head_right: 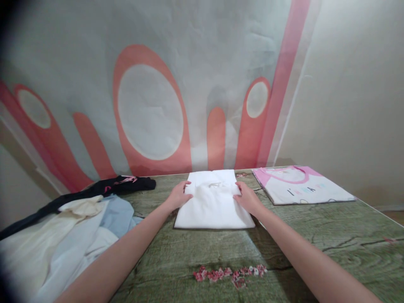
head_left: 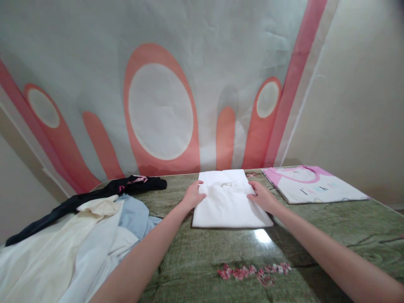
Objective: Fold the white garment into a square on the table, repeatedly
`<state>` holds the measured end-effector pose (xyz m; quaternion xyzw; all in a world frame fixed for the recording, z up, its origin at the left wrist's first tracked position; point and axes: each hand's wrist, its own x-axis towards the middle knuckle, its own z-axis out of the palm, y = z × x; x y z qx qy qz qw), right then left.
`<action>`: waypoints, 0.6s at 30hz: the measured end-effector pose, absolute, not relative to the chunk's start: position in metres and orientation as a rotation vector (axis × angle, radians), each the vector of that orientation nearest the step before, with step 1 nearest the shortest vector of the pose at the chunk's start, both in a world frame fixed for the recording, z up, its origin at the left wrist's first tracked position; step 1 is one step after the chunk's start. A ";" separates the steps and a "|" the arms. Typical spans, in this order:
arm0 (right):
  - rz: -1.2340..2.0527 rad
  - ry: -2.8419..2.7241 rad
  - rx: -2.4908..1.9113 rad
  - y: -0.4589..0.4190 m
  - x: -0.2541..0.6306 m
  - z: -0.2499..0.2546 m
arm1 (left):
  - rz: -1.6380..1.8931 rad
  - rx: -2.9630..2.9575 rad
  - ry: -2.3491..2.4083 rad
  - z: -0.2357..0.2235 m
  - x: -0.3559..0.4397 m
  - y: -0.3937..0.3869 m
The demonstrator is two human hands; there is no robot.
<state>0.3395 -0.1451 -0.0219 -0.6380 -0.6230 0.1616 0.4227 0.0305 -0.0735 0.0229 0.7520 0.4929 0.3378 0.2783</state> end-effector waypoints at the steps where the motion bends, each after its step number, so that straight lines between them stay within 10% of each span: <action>1: 0.397 -1.548 -1.600 -0.140 0.339 -0.019 | 0.917 1.996 1.325 0.024 0.033 -0.069; 18: 1.057 -1.412 -1.281 -0.253 0.322 0.078 | 0.676 1.580 0.677 0.100 -0.001 -0.178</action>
